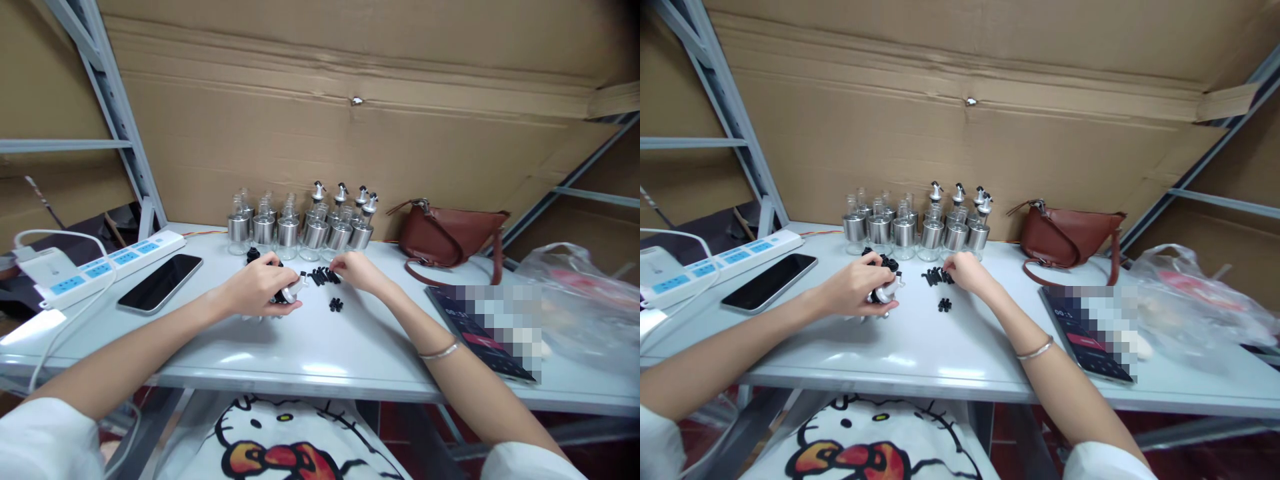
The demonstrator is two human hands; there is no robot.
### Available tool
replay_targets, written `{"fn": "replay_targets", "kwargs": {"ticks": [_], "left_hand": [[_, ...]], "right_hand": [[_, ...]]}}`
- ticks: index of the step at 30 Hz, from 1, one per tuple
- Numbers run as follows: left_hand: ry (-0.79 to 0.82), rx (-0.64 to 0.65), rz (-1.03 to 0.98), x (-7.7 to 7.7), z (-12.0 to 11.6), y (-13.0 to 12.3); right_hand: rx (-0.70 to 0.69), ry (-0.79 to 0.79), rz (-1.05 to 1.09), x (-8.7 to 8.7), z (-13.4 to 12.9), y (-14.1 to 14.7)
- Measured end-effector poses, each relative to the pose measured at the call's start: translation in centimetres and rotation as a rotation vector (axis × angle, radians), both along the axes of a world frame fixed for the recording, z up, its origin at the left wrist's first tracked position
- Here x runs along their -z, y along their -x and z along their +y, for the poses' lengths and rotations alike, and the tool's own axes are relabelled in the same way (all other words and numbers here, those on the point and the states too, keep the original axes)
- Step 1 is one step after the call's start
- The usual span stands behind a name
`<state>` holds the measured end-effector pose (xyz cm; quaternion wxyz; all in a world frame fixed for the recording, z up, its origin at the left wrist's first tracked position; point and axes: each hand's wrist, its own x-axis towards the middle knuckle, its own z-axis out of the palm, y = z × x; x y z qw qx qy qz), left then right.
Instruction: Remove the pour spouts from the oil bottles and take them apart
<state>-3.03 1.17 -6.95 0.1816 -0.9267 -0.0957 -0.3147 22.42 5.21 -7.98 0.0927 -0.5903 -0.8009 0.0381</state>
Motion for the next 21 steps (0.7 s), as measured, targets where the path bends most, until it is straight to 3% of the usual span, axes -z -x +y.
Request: {"fn": "replay_targets", "kwargs": {"ticks": [21], "left_hand": [[-0.005, -0.009, 0.023, 0.1, 0.1, 0.1]], "right_hand": [[-0.150, -0.062, 0.018, 1.2, -0.2, 0.9]]}}
